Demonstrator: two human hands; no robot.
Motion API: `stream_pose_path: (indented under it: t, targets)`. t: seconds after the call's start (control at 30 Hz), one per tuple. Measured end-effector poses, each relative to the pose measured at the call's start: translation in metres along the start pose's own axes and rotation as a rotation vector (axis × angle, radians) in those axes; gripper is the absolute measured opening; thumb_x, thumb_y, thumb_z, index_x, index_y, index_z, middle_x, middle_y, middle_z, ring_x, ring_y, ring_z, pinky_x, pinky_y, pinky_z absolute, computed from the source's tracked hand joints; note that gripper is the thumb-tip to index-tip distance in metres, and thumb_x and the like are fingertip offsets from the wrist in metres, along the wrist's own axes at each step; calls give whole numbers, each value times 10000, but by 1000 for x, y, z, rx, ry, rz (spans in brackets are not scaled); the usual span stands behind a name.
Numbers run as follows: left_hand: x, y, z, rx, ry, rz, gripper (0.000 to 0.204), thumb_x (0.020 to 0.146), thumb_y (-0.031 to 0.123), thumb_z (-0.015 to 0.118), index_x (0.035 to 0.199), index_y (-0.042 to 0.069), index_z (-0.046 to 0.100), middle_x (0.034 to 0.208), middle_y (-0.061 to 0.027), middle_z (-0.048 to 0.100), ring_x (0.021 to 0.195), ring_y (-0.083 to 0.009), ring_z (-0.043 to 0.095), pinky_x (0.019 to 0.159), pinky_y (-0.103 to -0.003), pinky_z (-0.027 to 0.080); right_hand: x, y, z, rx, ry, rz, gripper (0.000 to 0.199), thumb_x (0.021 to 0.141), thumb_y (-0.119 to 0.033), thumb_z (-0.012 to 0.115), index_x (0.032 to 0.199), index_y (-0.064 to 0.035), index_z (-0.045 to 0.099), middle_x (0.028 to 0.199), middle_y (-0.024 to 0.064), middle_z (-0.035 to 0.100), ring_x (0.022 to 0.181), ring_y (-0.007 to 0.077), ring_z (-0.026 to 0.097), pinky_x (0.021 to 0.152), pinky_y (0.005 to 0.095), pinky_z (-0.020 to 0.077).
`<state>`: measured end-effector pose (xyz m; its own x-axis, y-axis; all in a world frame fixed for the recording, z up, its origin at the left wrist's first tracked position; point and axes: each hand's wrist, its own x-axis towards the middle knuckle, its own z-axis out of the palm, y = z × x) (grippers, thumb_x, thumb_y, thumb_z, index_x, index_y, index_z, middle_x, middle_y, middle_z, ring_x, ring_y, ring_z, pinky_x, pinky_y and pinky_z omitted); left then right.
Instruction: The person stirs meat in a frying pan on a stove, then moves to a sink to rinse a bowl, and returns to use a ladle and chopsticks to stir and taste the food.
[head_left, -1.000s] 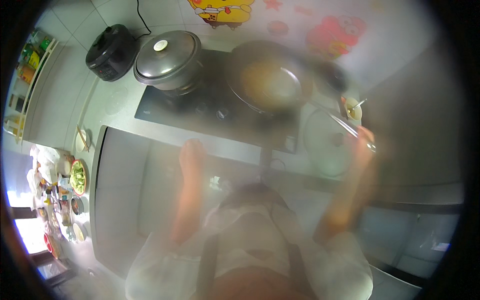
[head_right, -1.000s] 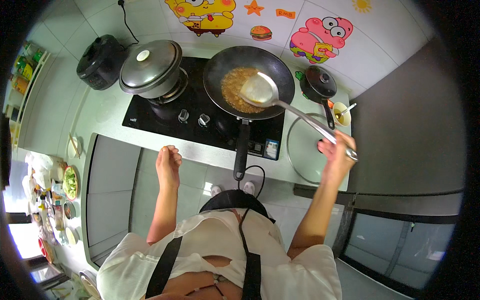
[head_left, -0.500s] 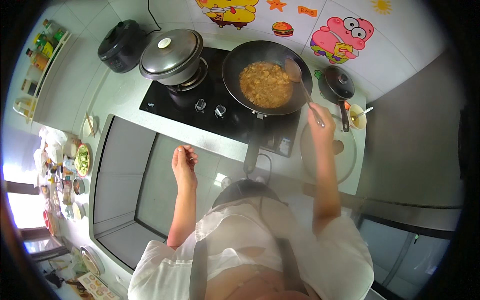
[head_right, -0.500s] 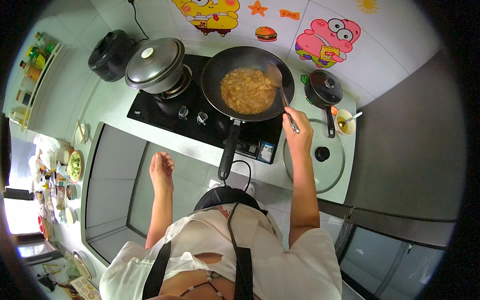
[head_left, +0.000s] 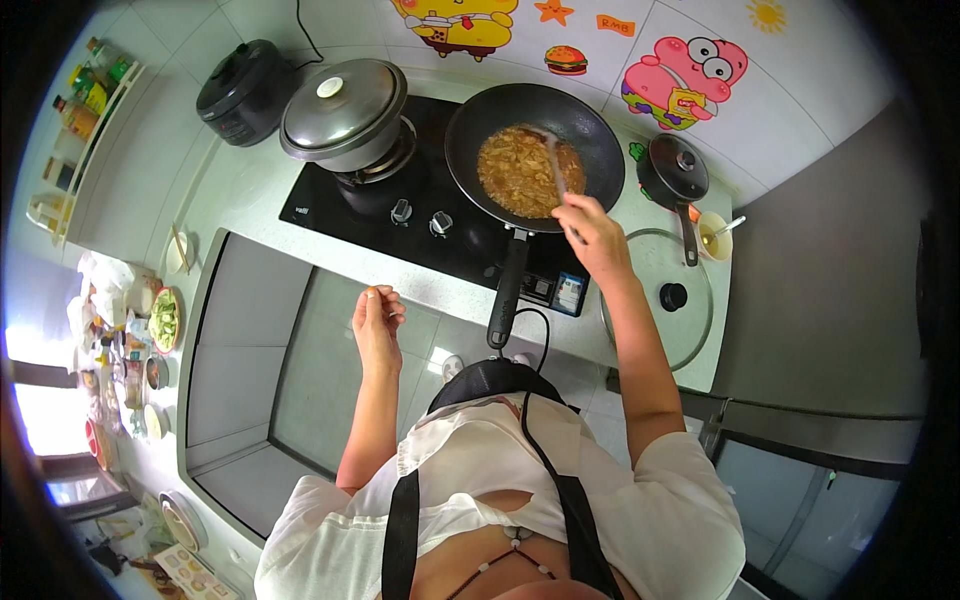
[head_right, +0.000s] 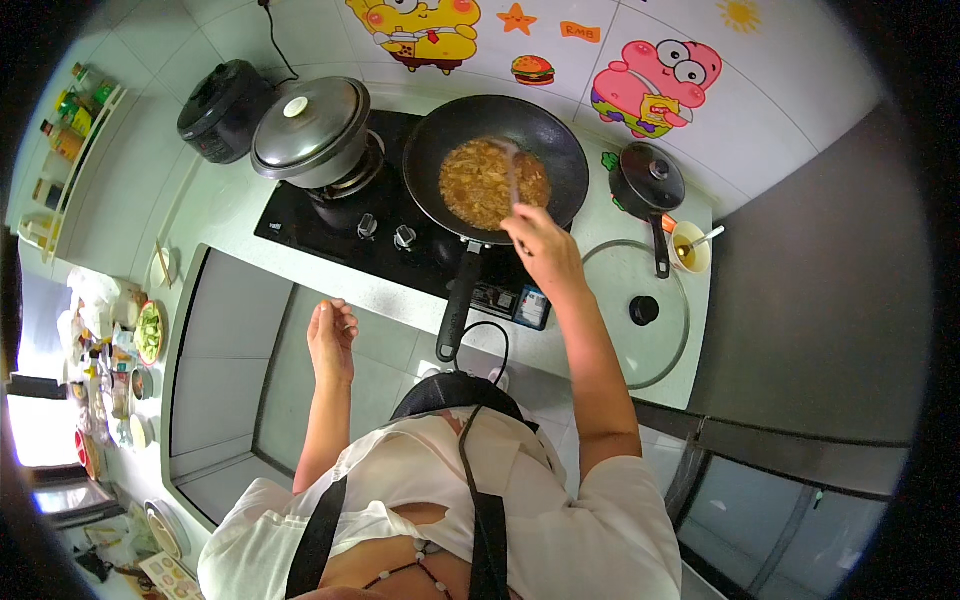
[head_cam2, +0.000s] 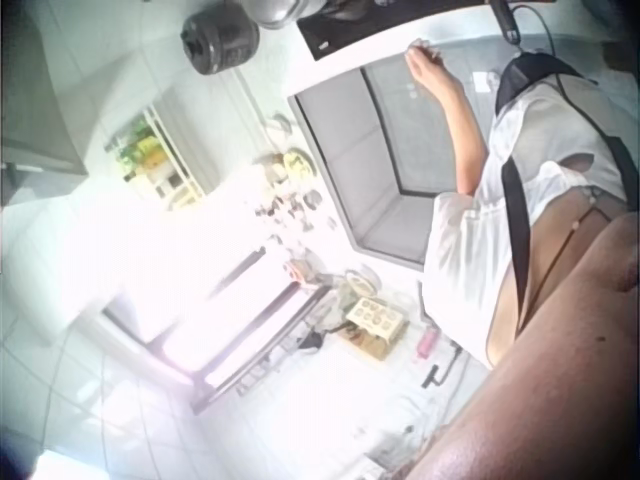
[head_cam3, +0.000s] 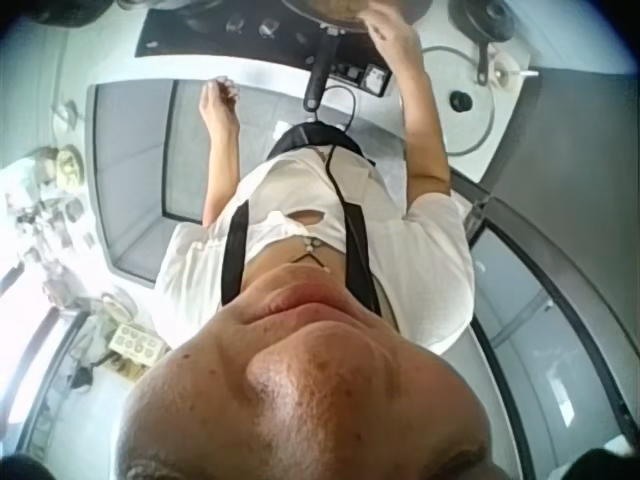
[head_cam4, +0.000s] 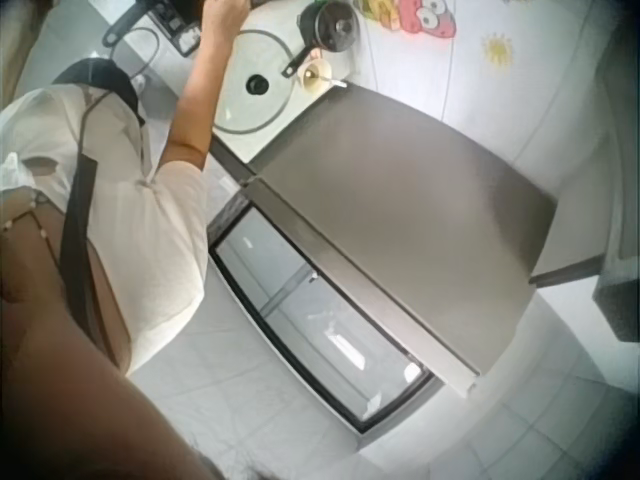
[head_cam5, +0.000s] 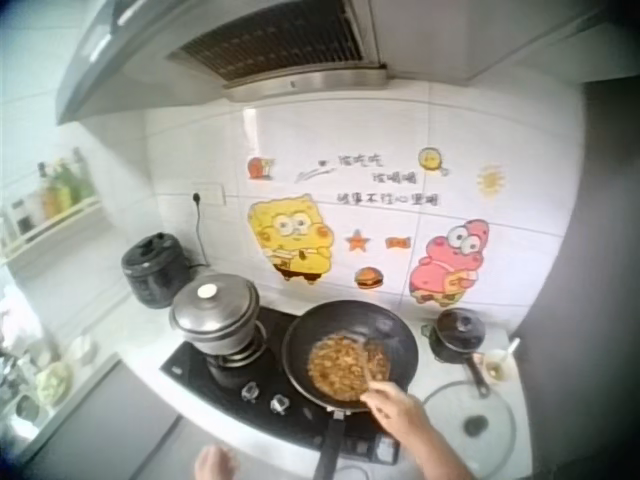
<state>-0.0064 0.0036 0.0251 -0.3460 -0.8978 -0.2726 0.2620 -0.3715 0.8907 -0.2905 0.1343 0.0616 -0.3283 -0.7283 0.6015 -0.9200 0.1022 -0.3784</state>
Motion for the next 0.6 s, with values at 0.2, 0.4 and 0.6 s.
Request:
stream_pose_path:
  t: [0.2, 0.4, 0.6]
  targets:
    - [10, 0, 3, 7, -40, -21, 219, 904, 250, 422, 857, 73, 543, 767, -1, 551, 623, -64, 495, 548, -192, 379, -16, -28, -47, 70, -227, 61, 174, 713, -21, 598, 865, -107, 592, 1055, 27, 562, 833, 235, 591, 687, 310, 486]
    - [17, -3, 2, 13, -92, -51, 221, 902, 258, 428, 856, 76, 545, 763, 3, 554, 623, -62, 497, 546, -191, 382, -8, -74, -121, 87, -241, 200, 183, 674, 4, 608, 835, -83, 605, 1008, 52, 592, 776, 249, 601, 647, 311, 490]
    - [24, -6, 2, -10, -132, -51, 223, 900, 264, 434, 855, 78, 547, 757, 5, 558, 618, -62, 502, 537, -186, 386, -11, -100, -131, -10, -397, 181, 246, 634, 37, 607, 845, -90, 600, 1013, 56, 585, 782, 269, 589, 649, 327, 483]
